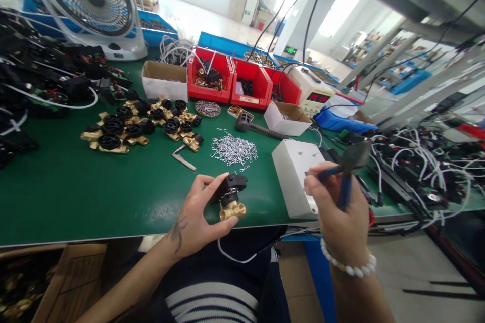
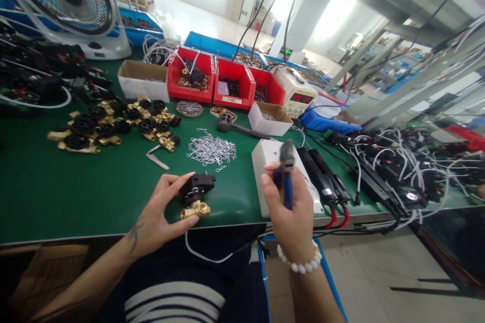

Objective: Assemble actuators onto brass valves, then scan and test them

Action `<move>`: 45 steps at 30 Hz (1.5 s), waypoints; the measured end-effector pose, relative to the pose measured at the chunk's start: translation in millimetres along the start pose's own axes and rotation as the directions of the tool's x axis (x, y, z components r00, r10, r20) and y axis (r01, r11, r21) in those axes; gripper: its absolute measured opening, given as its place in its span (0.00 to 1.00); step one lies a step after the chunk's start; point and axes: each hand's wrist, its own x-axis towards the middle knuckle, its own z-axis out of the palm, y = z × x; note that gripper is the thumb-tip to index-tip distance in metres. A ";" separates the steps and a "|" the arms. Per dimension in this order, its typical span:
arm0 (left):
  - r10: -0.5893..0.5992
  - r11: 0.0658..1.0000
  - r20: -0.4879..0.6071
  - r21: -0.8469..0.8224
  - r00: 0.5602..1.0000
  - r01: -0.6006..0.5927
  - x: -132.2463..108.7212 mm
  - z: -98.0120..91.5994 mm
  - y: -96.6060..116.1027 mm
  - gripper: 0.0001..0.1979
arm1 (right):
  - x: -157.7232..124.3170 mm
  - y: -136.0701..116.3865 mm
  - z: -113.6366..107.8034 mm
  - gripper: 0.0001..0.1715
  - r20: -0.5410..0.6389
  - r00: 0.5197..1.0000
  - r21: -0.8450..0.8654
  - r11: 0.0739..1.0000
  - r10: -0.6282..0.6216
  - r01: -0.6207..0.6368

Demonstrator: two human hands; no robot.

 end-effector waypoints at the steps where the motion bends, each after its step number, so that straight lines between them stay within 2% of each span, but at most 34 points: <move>1: 0.005 1.000 0.000 0.007 1.000 -0.005 0.1 0.3 0.0 0.35 | -2.0 0.2 2.6 0.06 -0.070 0.998 0.014 1.000 -0.003 0.004; 2: 0.007 1.000 -0.003 0.012 1.000 -0.007 0.1 0.6 -0.1 0.35 | -4.4 0.5 6.4 0.07 -0.052 0.998 0.003 1.000 -0.022 0.022; 4: 0.000 1.000 -0.006 0.017 1.000 0.001 -0.1 1.0 -0.2 0.35 | -8.2 0.9 14.3 0.09 0.162 0.984 -0.059 0.995 -0.074 0.085; 6: -0.019 1.000 -0.006 0.015 1.000 0.019 -0.4 0.8 0.0 0.35 | -8.6 -0.1 18.2 0.10 0.421 0.902 -0.101 0.983 -0.098 0.154; 7: -0.026 1.000 -0.005 0.013 1.000 0.026 -0.6 0.6 0.4 0.35 | -7.8 -1.2 18.0 0.10 0.479 0.872 -0.106 0.980 -0.097 0.167; 8: -0.031 0.999 -0.001 0.010 1.000 0.031 -0.6 0.3 0.9 0.35 | -6.9 -2.4 16.6 0.11 0.471 0.877 -0.108 0.981 -0.094 0.163; 9: -0.033 0.999 0.003 0.007 0.999 0.033 -0.6 0.1 1.6 0.35 | -6.2 -3.5 14.6 0.10 0.422 0.902 -0.113 0.982 -0.090 0.150; 11: -0.033 0.999 0.010 0.004 0.999 0.033 -0.4 -0.2 2.9 0.35 | -6.9 -4.9 11.8 0.09 0.227 0.971 -0.107 0.989 -0.080 0.107; 12: -0.030 1.000 0.011 0.004 0.999 0.030 -0.3 -0.2 3.4 0.35 | -8.5 -5.0 11.8 0.08 0.097 0.992 -0.094 0.992 -0.077 0.086; 13: -0.028 1.000 0.012 0.006 1.000 0.028 -0.3 0.0 3.6 0.35 | -10.6 -4.7 13.0 0.08 0.023 0.996 -0.091 0.992 -0.083 0.085; 14: -0.025 1.000 0.011 0.010 1.000 0.024 -0.3 0.2 3.4 0.34 | -12.7 -4.2 15.0 0.08 0.031 0.995 -0.101 0.990 -0.100 0.102; 15: -0.017 1.000 0.010 0.014 1.000 0.017 -0.4 0.5 3.0 0.34 | -14.2 -3.7 17.3 0.09 0.108 0.987 -0.119 0.984 -0.121 0.133; 16: -0.009 1.000 0.007 0.018 1.000 0.009 -0.7 0.8 2.3 0.34 | -15.0 -3.6 19.3 0.10 0.227 0.964 -0.135 0.975 -0.141 0.174; 18: 0.001 1.000 0.000 0.023 1.000 -0.002 -1.1 1.1 0.8 0.35 | -13.6 -4.7 20.5 0.11 0.451 0.879 -0.155 0.957 -0.151 0.244; 19: 0.004 1.000 0.000 0.025 1.000 -0.004 -1.2 1.2 0.3 0.35 | -12.0 -5.9 19.6 0.10 0.491 0.859 -0.150 0.957 -0.147 0.250; 21: 0.008 1.000 0.001 0.026 1.000 -0.008 -1.0 1.1 -0.2 0.35 | -9.5 -8.3 15.9 0.09 0.398 0.906 -0.127 0.969 -0.145 0.210; 23: 0.011 1.000 0.004 0.028 1.000 -0.011 -0.5 1.1 0.2 0.36 | -10.4 -8.7 13.8 0.07 0.177 0.975 -0.111 0.982 -0.134 0.156; 24: 0.010 0.999 0.004 0.031 1.000 -0.010 -0.2 1.2 0.5 0.36 | -12.3 -7.8 14.3 0.07 0.084 0.989 -0.113 0.984 -0.126 0.135; 25: 0.008 0.999 0.003 0.034 1.000 -0.008 0.0 1.4 0.7 0.36 | -14.9 -6.4 16.0 0.07 0.047 0.991 -0.126 0.984 -0.122 0.127; 26: 0.002 0.999 0.003 0.038 1.000 -0.002 0.2 1.6 0.9 0.35 | -17.6 -4.7 18.5 0.07 0.074 0.990 -0.142 0.982 -0.118 0.127; 27: -0.006 0.999 0.006 0.041 1.000 0.006 0.2 1.8 0.9 0.35 | -19.9 -3.1 21.2 0.07 0.154 0.981 -0.153 0.978 -0.115 0.139; 29: -0.031 0.999 0.006 0.041 1.000 0.030 0.1 2.0 1.0 0.35 | -22.1 -1.5 24.7 0.08 0.355 0.928 -0.157 0.971 -0.113 0.178; 31: -0.052 0.998 0.007 0.037 0.999 0.051 -0.1 1.9 1.4 0.34 | -21.3 -2.4 22.6 0.09 0.435 0.897 -0.157 0.974 -0.081 0.163; 34: -0.049 0.998 0.006 0.045 0.999 0.049 -0.3 1.1 2.9 0.34 | -20.4 -5.2 8.8 0.07 0.338 0.938 -0.144 0.989 0.078 -0.031; 36: -0.034 0.998 0.004 0.053 0.999 0.034 -0.3 0.7 3.6 0.34 | -24.8 -4.7 -1.8 0.11 0.259 0.941 -0.158 0.971 0.218 -0.182; 40: -0.032 0.996 -0.008 0.080 0.999 0.032 -0.9 1.3 2.6 0.34 | -50.6 3.1 -8.4 0.19 0.258 0.887 -0.302 0.904 0.382 -0.302; 45: 0.003 0.996 -0.019 0.089 1.000 -0.002 -2.0 3.1 -1.7 0.34 | -83.6 18.7 3.8 0.27 0.335 0.810 -0.342 0.863 0.481 -0.371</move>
